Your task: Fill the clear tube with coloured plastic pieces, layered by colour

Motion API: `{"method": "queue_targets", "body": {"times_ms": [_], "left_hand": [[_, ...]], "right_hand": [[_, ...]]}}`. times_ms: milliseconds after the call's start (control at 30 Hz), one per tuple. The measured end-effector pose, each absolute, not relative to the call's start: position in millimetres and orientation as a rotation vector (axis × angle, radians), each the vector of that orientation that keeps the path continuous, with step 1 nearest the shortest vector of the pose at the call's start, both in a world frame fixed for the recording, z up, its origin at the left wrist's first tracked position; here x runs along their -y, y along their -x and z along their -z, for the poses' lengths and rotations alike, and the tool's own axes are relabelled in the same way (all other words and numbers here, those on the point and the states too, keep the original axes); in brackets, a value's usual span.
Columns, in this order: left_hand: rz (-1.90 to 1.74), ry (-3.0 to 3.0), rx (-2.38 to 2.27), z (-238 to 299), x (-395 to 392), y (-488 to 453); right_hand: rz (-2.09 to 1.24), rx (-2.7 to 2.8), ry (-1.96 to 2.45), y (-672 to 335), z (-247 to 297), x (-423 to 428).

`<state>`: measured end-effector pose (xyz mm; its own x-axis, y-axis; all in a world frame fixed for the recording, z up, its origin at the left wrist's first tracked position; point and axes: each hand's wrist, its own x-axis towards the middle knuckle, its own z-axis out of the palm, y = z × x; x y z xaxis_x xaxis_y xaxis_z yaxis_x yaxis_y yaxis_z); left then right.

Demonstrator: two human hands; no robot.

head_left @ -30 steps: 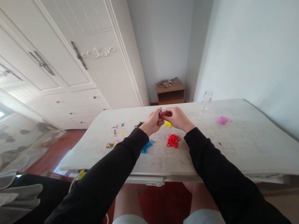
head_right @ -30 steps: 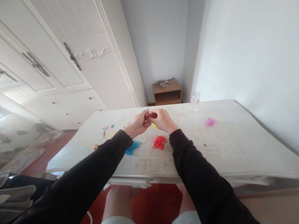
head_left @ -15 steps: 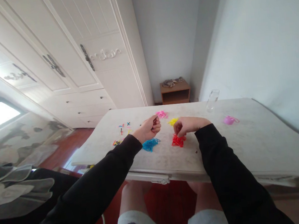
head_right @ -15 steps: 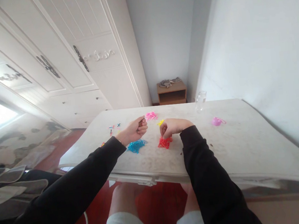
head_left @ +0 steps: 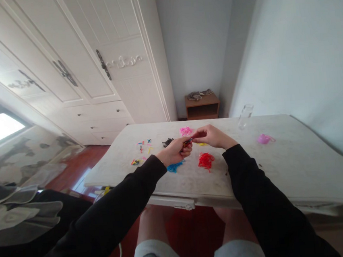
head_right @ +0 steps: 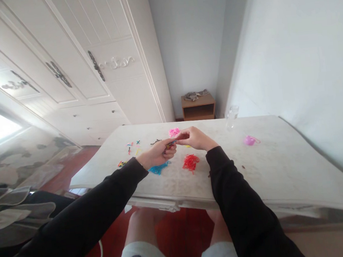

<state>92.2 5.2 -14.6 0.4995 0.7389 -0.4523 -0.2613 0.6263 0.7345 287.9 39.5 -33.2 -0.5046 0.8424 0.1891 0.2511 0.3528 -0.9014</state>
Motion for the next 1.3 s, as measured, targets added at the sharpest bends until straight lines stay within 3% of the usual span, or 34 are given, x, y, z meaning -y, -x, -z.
{"method": "queue_targets", "body": {"times_ms": [600, 1033, 1167, 1300], "left_hand": [[-0.447, -0.908, -0.881, 2.3, 3.3, -61.3], [-0.041, -2.071, -1.388, -9.4, 20.3, -15.2], [-0.136, -1.9, -1.447, -8.2, 19.2, -18.6], [-0.418, -1.297, -1.206, -4.3, 20.1, -26.3]], "right_hand": [[-0.974, 2.123, 0.903, -269.0, 25.7, -22.6], [-0.928, 2.076, 0.949, -266.9, 21.4, -18.2], [-0.888, 2.1, 0.969, -265.8, 21.2, -17.7], [-0.861, 2.09, 0.949, -264.7, 26.1, -20.5]]}}
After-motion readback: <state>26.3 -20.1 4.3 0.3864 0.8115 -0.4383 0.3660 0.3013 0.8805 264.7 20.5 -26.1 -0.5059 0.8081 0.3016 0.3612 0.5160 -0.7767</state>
